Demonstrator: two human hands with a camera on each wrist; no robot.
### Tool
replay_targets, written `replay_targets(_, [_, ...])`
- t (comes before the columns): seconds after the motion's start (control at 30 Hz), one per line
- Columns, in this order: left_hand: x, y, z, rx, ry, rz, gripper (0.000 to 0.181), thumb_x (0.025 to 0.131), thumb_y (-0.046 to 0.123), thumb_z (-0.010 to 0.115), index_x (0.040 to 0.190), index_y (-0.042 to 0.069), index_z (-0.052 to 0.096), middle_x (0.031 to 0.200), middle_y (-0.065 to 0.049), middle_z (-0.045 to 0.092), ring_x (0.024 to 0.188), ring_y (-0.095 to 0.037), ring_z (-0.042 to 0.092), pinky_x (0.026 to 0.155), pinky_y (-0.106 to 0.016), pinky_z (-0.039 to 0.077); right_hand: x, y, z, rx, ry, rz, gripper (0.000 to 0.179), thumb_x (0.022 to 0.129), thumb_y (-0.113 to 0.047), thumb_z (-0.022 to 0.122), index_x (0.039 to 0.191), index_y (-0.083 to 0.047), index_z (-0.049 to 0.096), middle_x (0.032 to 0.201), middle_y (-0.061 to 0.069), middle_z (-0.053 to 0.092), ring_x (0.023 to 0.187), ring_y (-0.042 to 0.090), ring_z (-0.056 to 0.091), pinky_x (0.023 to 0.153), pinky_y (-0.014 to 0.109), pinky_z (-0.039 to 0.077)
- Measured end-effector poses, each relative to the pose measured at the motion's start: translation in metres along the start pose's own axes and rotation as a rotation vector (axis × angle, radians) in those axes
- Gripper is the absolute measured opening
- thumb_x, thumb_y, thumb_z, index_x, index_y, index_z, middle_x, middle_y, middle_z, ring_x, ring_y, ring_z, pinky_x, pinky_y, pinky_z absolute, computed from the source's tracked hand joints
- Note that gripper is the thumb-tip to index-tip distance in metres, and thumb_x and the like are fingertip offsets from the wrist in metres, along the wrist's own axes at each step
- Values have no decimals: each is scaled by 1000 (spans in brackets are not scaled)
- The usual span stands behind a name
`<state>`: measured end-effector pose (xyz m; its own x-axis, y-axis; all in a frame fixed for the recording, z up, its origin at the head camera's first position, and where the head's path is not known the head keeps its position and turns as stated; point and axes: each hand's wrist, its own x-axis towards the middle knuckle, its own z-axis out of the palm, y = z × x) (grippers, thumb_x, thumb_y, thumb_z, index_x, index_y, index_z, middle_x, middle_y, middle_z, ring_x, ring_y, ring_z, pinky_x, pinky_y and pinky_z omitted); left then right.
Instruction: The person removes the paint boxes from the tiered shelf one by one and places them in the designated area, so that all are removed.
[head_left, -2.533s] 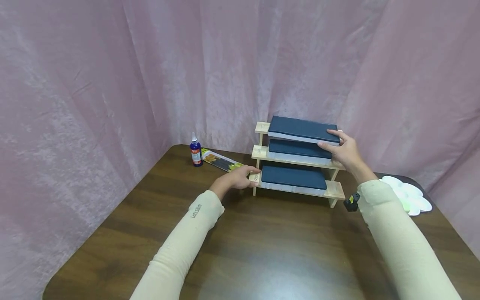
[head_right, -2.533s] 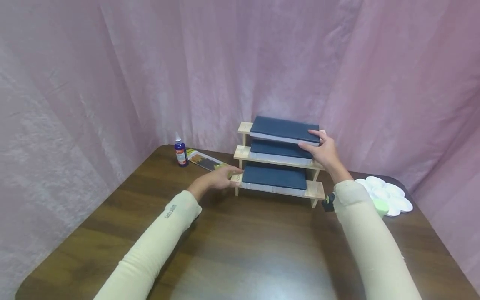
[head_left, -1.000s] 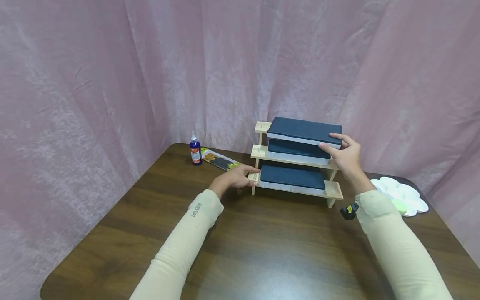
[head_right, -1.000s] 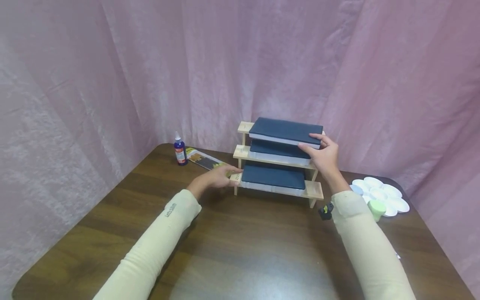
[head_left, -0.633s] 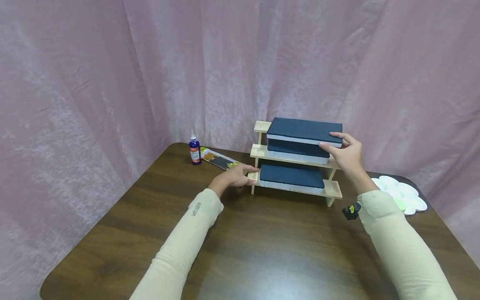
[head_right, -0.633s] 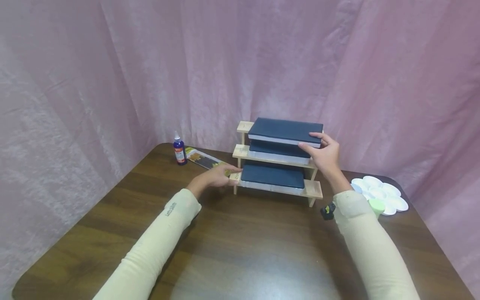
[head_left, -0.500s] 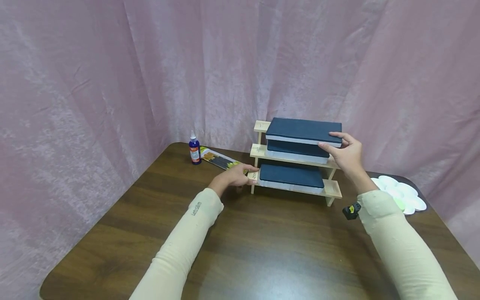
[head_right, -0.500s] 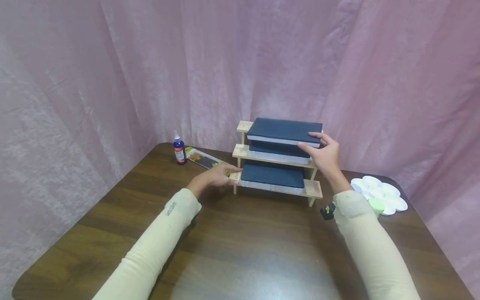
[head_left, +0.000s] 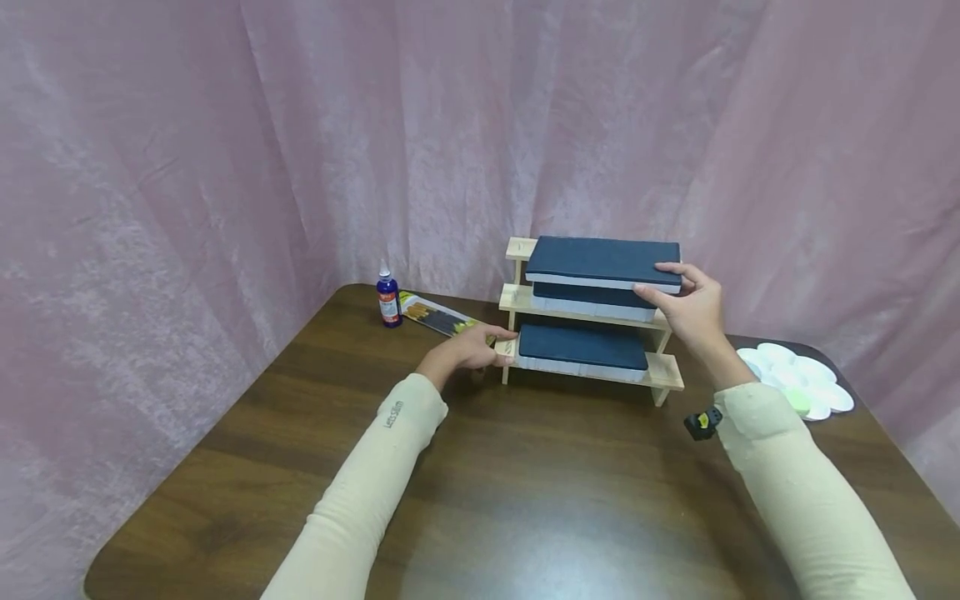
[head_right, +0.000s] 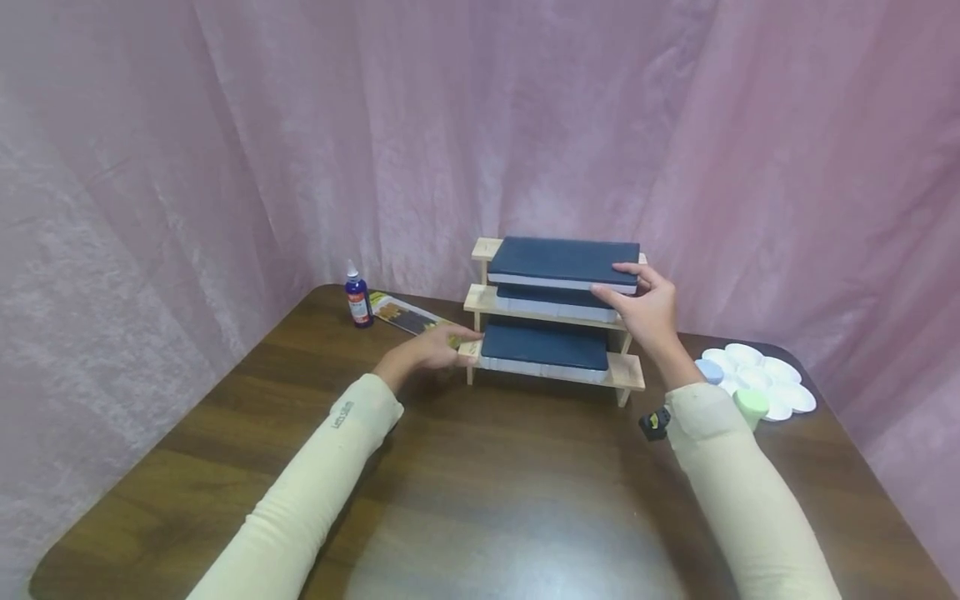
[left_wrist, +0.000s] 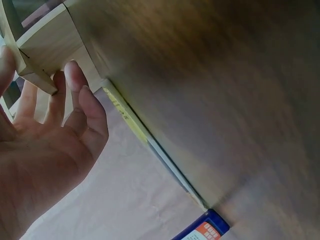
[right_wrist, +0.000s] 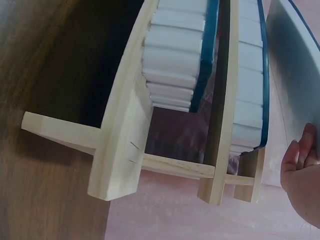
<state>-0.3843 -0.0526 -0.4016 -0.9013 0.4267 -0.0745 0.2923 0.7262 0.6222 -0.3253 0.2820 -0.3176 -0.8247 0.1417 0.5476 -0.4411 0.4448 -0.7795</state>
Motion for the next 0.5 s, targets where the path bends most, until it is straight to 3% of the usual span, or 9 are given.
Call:
replay_targets(0.1, [-1,-1,0,3,-3,-13,55,87,30,77,139,28,60,140,-12,56,104,-25,53,86,-34,46,-9,-16,1,29,-6,-3,47,82,-12,82,123,5,65,94,-12,67,76,1,61,65,13,49])
replay_targets(0.23, [-3,-2,0,12,-7,-14,54,87,31,76,139,29,60,142,-12,55,110,-24,52,95,-38,45,-15,-19,1,46,-1,-11,47,82,-10,81,123,7,64,94,-14,66,75,0,61,64,12,49])
replay_targets(0.5, [-3,-3,-3,-20,-19,-1,52,87,31,76,137,30,61,135,-10,59,99,-23,56,89,-37,46,-24,-23,-2,56,-1,-56,45,81,-5,81,121,8,64,81,-14,64,63,4,54,55,13,44])
